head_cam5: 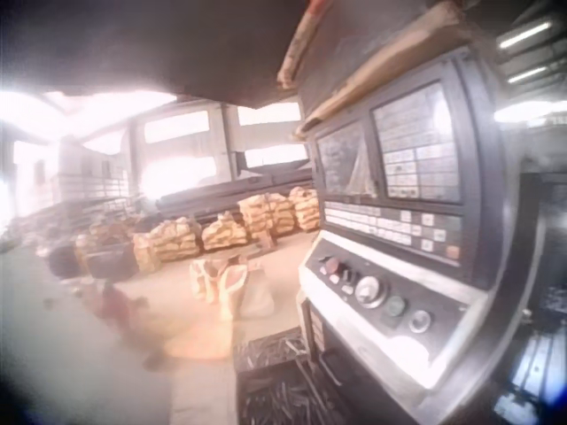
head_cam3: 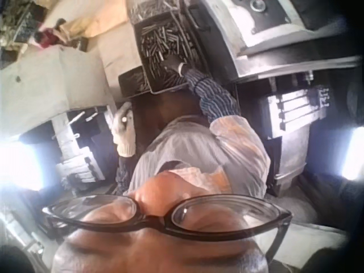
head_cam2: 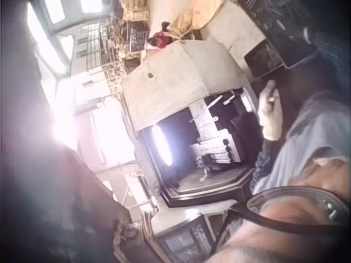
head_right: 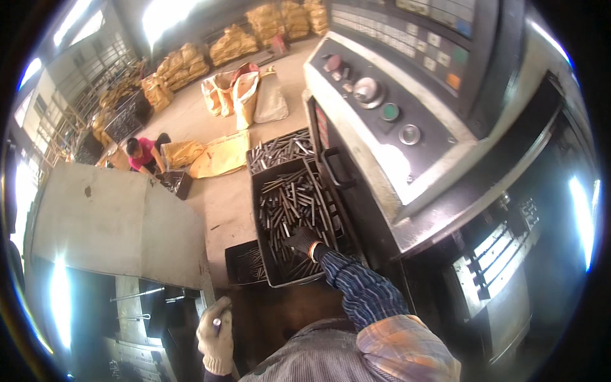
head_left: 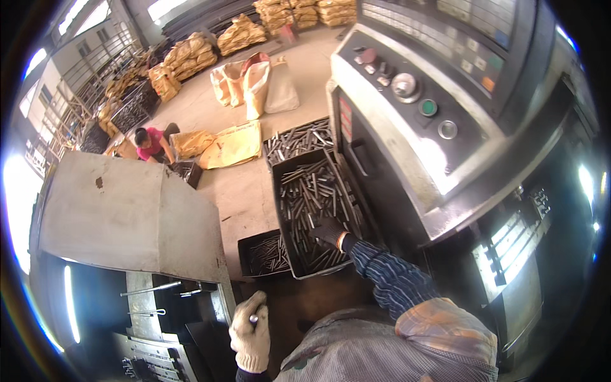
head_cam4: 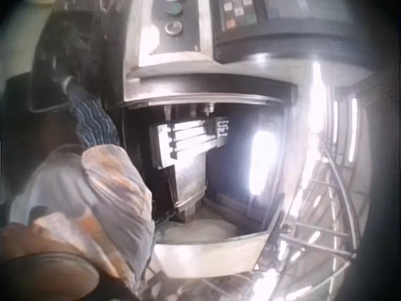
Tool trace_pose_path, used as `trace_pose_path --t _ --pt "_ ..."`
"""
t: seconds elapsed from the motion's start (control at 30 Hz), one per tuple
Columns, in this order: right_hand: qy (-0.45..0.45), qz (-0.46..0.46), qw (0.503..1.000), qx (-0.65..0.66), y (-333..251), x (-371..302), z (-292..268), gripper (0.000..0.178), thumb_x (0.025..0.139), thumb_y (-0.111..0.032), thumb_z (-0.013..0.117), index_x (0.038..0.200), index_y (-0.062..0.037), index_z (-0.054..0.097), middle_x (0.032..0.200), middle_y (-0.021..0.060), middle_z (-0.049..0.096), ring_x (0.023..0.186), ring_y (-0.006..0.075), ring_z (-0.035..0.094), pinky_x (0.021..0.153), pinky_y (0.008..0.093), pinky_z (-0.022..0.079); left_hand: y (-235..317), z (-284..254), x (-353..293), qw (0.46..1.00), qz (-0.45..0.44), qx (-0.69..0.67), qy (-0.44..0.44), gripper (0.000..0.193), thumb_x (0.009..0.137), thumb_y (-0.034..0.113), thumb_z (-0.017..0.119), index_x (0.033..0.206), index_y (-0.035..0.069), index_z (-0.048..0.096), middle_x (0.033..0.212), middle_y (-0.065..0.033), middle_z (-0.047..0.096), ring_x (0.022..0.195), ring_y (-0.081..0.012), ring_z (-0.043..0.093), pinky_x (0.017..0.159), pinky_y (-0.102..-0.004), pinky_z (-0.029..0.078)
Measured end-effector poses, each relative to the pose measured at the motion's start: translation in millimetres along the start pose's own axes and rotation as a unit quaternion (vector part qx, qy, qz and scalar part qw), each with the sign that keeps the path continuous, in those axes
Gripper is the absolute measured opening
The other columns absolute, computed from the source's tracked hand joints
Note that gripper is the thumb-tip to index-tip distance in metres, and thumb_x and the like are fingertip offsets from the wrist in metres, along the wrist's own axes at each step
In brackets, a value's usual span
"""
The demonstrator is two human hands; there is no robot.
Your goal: The person operates a metal turning machine, repeatedly inserting metal rods into the chuck, starting the machine, and removing finished rods. The person places the finished rods into a nearby bin.
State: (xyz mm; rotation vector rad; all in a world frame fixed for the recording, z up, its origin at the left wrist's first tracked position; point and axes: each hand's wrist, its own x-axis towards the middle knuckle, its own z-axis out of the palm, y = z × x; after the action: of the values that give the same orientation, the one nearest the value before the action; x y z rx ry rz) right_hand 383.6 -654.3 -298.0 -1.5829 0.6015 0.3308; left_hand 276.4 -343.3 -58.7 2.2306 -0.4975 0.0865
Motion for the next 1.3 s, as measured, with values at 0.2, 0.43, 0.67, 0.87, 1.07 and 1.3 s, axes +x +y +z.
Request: trace_pose_path --t 0.2,0.43,0.67,0.87,1.07,1.3 --pt "0.069 -0.247 0.967 0.01 -41 -215 -73 0.027 0.093 -0.024 0.074 0.106 -0.0005 0.069 0.089 0.0089 0.073 0.08 0.0101 0.067 0.072 0.0279 0.055 59 84 42 0.972 0.142 -0.093 -0.159 0.023 0.093 0.003 0.07 0.115 0.001 0.073 0.115 -0.0163 0.075 0.107 -0.0315 0.072 0.094 -0.0368 0.057" --pt "0.238 -0.228 0.933 0.145 27 -414 -152 0.032 0.091 -0.019 0.08 0.116 -0.0017 0.069 0.104 0.0031 0.072 0.097 0.0102 0.065 0.088 0.0276 0.053 173 205 31 0.854 0.364 -0.181 -0.325 0.026 0.093 0.006 0.07 0.118 0.005 0.074 0.115 -0.0161 0.075 0.106 -0.0308 0.073 0.093 -0.0369 0.058" --pt "0.506 -0.228 0.698 0.453 115 -519 -156 0.027 0.093 -0.009 0.069 0.116 0.0031 0.064 0.098 0.0094 0.068 0.085 0.0143 0.066 0.073 0.0282 0.055 294 376 -53 0.693 0.549 -0.208 -0.418 0.032 0.098 0.013 0.065 0.129 0.005 0.065 0.118 -0.0139 0.071 0.109 -0.0308 0.069 0.097 -0.0367 0.055" --pt "0.636 -0.213 0.608 0.424 196 -562 -137 0.03 0.098 -0.015 0.063 0.123 0.0028 0.063 0.088 0.0045 0.068 0.076 0.011 0.062 0.068 0.0264 0.051 363 551 -116 0.681 0.712 0.011 -0.17 0.035 0.101 0.023 0.05 0.117 -0.004 0.066 0.079 -0.017 0.068 0.06 -0.0306 0.067 0.05 -0.0489 0.051" --pt "0.763 -0.086 0.59 0.249 210 -573 -125 0.029 0.099 -0.015 0.067 0.123 0.0016 0.065 0.091 -0.0005 0.066 0.079 0.0071 0.059 0.07 0.0255 0.05 414 664 -96 0.693 0.616 0.362 0.098 0.051 0.093 0.02 0.059 0.133 -0.012 0.06 0.072 -0.0157 0.067 0.051 -0.0268 0.062 0.039 -0.0503 0.044" --pt "0.858 -0.066 0.508 0.04 253 -562 -162 0.021 0.102 -0.015 0.068 0.116 -0.001 0.063 0.092 0.0009 0.062 0.078 0.0076 0.056 0.071 0.0245 0.049 470 567 -125 0.534 0.711 0.112 -0.444 0.031 0.095 0.027 0.057 0.101 0.005 0.079 0.093 -0.0187 0.077 0.086 -0.0358 0.075 0.077 -0.0472 0.06"
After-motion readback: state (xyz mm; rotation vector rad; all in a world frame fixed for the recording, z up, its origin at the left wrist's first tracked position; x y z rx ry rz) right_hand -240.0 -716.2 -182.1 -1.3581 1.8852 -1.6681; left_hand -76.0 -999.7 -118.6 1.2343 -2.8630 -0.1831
